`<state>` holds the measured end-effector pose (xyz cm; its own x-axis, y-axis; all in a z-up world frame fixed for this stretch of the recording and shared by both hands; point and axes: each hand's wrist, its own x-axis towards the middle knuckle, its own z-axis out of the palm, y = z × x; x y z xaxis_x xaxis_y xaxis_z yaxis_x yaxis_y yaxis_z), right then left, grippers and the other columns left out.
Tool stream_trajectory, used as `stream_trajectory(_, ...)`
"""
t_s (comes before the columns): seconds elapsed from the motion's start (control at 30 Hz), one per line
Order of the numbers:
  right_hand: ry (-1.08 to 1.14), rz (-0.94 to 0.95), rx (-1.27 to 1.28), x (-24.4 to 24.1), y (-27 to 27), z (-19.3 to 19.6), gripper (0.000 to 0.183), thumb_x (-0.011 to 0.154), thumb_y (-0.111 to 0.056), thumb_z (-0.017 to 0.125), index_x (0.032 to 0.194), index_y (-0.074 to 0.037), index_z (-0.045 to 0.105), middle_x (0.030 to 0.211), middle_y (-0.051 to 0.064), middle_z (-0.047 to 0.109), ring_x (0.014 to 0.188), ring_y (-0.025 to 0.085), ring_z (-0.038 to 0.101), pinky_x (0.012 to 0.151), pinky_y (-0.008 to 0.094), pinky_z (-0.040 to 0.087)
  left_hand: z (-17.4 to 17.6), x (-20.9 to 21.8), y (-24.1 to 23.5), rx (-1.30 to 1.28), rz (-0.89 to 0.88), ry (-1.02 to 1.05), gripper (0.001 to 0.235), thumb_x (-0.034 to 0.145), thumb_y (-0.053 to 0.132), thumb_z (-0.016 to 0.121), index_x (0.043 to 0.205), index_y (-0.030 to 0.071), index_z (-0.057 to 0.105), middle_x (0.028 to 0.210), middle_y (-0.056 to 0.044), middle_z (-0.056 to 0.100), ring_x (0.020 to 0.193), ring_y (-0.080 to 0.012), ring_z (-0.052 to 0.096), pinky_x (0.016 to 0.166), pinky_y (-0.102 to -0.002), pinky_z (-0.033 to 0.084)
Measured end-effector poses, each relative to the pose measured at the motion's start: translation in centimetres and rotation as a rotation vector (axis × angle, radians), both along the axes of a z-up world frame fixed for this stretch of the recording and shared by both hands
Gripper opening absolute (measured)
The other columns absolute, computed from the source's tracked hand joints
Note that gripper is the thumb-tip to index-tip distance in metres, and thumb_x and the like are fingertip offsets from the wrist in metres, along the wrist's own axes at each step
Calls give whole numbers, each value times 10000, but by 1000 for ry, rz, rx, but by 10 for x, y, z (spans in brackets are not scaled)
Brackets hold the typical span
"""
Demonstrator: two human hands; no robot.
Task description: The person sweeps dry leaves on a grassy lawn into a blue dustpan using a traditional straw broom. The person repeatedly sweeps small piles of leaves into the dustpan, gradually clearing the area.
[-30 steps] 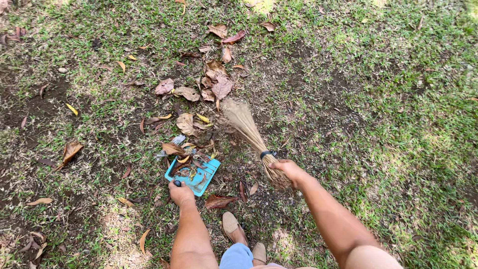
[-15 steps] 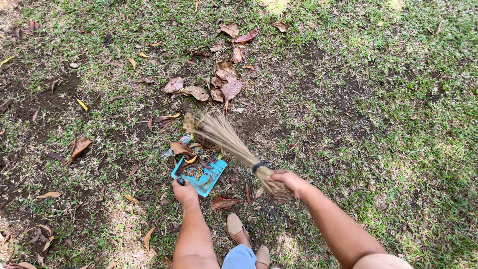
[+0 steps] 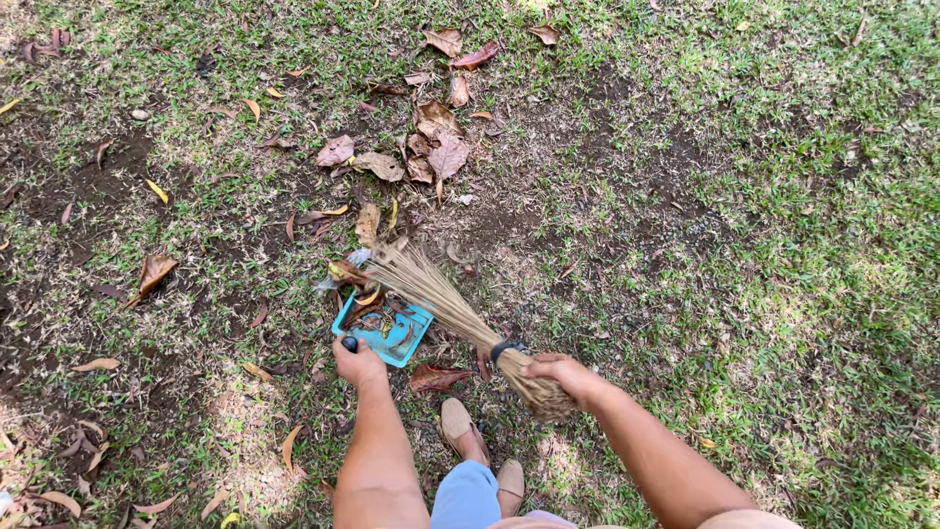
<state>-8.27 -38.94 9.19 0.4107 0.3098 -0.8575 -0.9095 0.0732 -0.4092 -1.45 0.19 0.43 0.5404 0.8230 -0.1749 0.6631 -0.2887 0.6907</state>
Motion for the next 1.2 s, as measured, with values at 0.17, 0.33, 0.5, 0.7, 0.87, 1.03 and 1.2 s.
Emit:
stream_trajectory(0.17,-49,-132,-58,-16,-39,11,573,807,-188,759,1323,-40,559,1020,154,781,772,234,785,701,391,651,11,-31,17,52,74,-79,410,944,29,704,1324,81,561,1239,-203,634,1059,-360,661,903,-467,517)
stream_trajectory(0.33,-22,-144,-18,-19,0,-16,550,824,-235,693,1324,-25,594,934,175,749,689,272,733,615,429,629,14,-56,14,95,61,-133,445,930,7,685,1343,77,535,1230,-196,656,1075,-369,668,927,-485,512)
stream_trajectory(0.5,22,12,-20,-41,13,-12,556,849,-203,713,1363,-37,579,970,154,761,727,258,747,634,419,634,17,-71,5,140,79,-103,439,938,21,682,1343,65,517,1218,-210,648,1068,-378,671,895,-493,520)
stream_trajectory(0.7,-30,-25,41,-65,-59,12,557,812,-255,720,1331,-84,610,960,143,764,722,240,754,651,426,625,24,-100,5,155,135,-66,409,941,53,699,1312,94,531,1165,-202,658,1015,-393,665,841,-515,515)
stream_trajectory(0.87,-6,-27,-12,-77,-27,-6,484,849,-280,722,1253,-26,647,911,161,744,688,264,729,650,445,628,32,-126,-6,147,127,-151,354,930,30,698,1237,61,525,1147,-192,677,1019,-395,670,843,-524,510)
stream_trajectory(1.03,-19,159,-108,-100,6,-17,379,835,-274,707,1168,-91,704,921,112,769,712,215,739,649,416,617,36,-151,-21,131,152,-132,303,949,92,723,1198,65,553,1134,-199,692,1006,-404,676,854,-518,517)
stream_trajectory(1.2,-6,1,89,-125,-64,13,378,836,-308,719,1129,-77,657,926,146,749,690,252,734,629,425,618,39,-175,-8,117,193,-109,349,952,128,726,1236,54,538,1127,-191,697,987,-394,687,831,-515,524)
